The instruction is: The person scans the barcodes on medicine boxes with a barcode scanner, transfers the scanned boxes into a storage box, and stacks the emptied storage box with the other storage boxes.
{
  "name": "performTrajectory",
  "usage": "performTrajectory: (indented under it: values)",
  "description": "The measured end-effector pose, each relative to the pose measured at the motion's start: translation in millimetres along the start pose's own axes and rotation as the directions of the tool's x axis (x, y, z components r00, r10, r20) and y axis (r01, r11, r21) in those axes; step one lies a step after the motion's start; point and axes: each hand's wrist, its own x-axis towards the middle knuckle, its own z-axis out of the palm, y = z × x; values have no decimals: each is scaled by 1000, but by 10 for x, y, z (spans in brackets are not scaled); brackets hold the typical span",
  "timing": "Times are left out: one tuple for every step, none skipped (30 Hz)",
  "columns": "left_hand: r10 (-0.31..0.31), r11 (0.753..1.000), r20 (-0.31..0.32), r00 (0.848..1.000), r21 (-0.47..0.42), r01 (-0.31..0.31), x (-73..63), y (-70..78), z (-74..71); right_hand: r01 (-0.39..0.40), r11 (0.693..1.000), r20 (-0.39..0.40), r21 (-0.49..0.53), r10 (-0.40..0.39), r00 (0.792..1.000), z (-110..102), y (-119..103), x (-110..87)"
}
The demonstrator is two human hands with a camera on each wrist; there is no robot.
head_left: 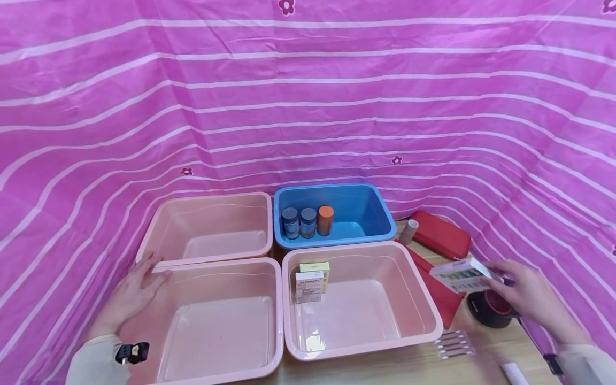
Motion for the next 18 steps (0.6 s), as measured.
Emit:
performTrajectory:
  values:
    - [-3, 1000, 3, 1000, 1, 3, 0, 1, -2, 32, 999, -5, 0, -32, 999, -38, -79, 99]
    - [-6, 1000, 8, 1000, 3, 6, 2, 0, -7, 60, 998, -6, 10, -60, 998, -75, -172, 205]
    - [-8, 1000, 10, 1000, 4, 8, 2, 2, -10, 85, 996, -5, 25, -85, 996, -108, -276, 313]
    - [-11, 1000, 13, 1000, 5, 11, 3, 3, -12, 114, 993, -11, 36, -113, 993, -136, -380, 424]
    - [-13, 1000, 16, 1000, 6, 13, 5, 3, -14, 145, 988, -15, 56, -145, 989, -161, -489, 539]
    - [-17, 1000, 23, 1000, 5, 17, 7, 3, -15, 180, 981, -20, 68, -179, 984, -176, -602, 657]
    - [-18, 1000, 26, 999, 3, 18, 8, 1, -19, 212, 973, -17, 87, -212, 977, -185, -723, 784]
    - [-18, 1000, 29, 999, 1, 18, 9, 1, -23, 251, 963, -21, 95, -250, 968, -187, -842, 915]
    - [-17, 1000, 27, 1000, -1, 17, 8, 5, -25, 282, 954, -19, 100, -282, 959, -178, -960, 1045]
    - [-17, 1000, 28, 999, -4, 18, 8, 5, -26, 307, 945, -13, 116, -308, 951, -155, -1080, 1177]
    - [-17, 1000, 29, 999, -7, 17, 7, 6, -28, 330, 934, -5, 139, -332, 943, -122, -1203, 1308]
    - [-19, 1000, 33, 999, -12, 19, 4, 8, -30, 344, 925, 13, 164, -351, 936, -78, -1328, 1436]
    - [-20, 1000, 37, 999, -15, 21, -1, 11, -33, 352, 915, 35, 197, -365, 930, -27, -1455, 1561]
    - [-24, 1000, 41, 999, -15, 25, -3, 12, -36, 358, 906, 56, 228, -379, 924, 40, -1581, 1685]
    - [-27, 999, 44, 999, -16, 27, -6, 15, -40, 356, 896, 80, 265, -389, 918, 116, -1711, 1805]
    - [-29, 999, 47, 998, -16, 29, -7, 15, -44, 353, 886, 105, 302, -399, 911, 196, -1844, 1919]
    - [-31, 999, 53, 998, -17, 32, -6, 19, -46, 354, 875, 127, 330, -412, 902, 286, -1971, 2029]
    - [-32, 999, 58, 998, -17, 33, -5, 25, -48, 351, 868, 149, 352, -422, 895, 384, -2098, 2133]
